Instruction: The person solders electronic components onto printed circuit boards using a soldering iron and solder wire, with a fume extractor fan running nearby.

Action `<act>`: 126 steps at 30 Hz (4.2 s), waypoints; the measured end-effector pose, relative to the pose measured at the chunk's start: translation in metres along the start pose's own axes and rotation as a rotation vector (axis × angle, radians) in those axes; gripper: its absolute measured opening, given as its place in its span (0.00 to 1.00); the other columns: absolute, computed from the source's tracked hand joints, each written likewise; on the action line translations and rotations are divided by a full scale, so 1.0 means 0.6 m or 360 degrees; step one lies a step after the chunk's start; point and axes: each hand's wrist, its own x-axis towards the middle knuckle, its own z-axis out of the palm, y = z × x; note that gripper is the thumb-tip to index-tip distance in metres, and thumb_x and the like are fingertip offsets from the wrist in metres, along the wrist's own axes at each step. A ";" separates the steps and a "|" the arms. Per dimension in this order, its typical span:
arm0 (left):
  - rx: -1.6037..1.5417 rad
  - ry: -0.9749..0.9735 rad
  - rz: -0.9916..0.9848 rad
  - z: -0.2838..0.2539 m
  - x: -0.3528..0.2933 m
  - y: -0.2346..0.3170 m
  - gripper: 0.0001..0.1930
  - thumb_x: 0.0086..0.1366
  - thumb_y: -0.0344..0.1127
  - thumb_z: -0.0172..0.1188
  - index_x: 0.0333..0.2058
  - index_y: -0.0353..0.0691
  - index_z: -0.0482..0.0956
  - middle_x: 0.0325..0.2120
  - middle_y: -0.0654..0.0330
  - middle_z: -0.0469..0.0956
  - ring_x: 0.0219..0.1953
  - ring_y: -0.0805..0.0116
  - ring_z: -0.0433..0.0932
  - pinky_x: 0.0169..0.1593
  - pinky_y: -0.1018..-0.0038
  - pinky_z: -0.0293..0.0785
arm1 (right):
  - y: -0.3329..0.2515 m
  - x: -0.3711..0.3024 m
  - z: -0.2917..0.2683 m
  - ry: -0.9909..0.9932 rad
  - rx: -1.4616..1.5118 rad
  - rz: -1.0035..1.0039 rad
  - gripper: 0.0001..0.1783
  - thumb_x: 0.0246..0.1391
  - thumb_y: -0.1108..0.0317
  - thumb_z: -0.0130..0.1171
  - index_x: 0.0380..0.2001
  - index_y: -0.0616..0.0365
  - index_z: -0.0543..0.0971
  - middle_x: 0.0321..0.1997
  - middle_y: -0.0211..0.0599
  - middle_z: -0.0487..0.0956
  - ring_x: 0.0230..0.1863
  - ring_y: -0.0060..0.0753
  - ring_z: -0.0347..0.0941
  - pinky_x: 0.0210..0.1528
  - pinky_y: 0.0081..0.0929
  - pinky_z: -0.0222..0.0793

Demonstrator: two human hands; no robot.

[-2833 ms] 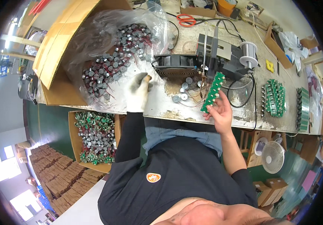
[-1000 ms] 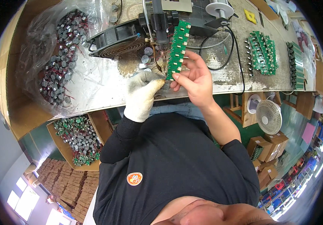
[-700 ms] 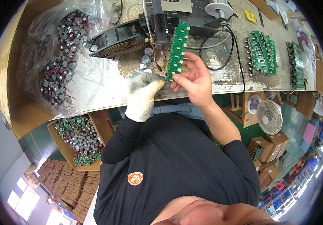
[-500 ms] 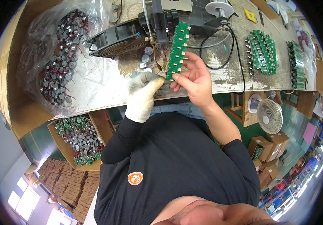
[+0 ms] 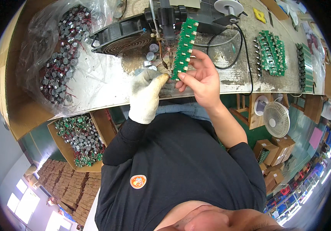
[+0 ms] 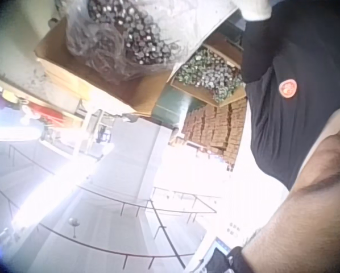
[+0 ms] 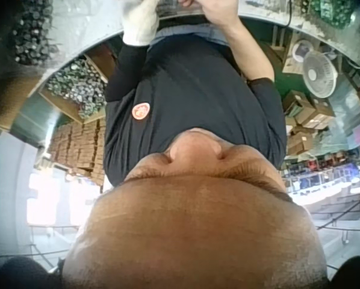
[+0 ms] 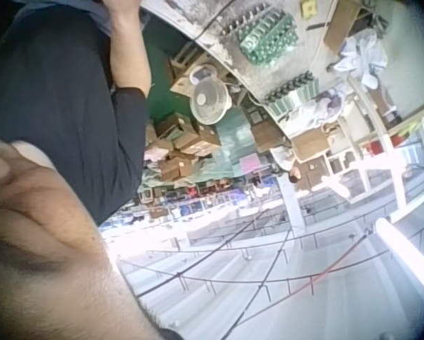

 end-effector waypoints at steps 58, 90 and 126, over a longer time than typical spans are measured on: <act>-0.0690 -0.0717 0.0012 0.271 0.027 0.015 0.09 0.63 0.29 0.58 0.41 0.32 0.79 0.34 0.59 0.81 0.32 0.70 0.78 0.39 0.74 0.74 | -0.128 -0.007 -0.160 0.0223 0.0798 0.0026 0.14 0.63 0.53 0.52 0.32 0.51 0.75 0.24 0.26 0.74 0.21 0.21 0.67 0.22 0.20 0.61; -0.0572 -0.0263 0.0391 0.310 0.053 -0.007 0.10 0.53 0.23 0.64 0.35 0.36 0.80 0.30 0.61 0.81 0.32 0.72 0.79 0.38 0.75 0.75 | -0.073 0.034 -0.231 0.0331 0.0448 -0.0146 0.18 0.65 0.55 0.47 0.39 0.59 0.77 0.42 0.39 0.80 0.44 0.34 0.76 0.48 0.32 0.70; -0.0423 -0.0557 -0.0019 0.289 0.048 0.005 0.15 0.53 0.26 0.67 0.41 0.32 0.79 0.32 0.60 0.81 0.33 0.73 0.78 0.40 0.78 0.72 | -0.096 0.017 -0.238 0.0052 0.0722 0.0195 0.12 0.64 0.62 0.49 0.42 0.56 0.76 0.43 0.37 0.80 0.46 0.38 0.75 0.50 0.38 0.69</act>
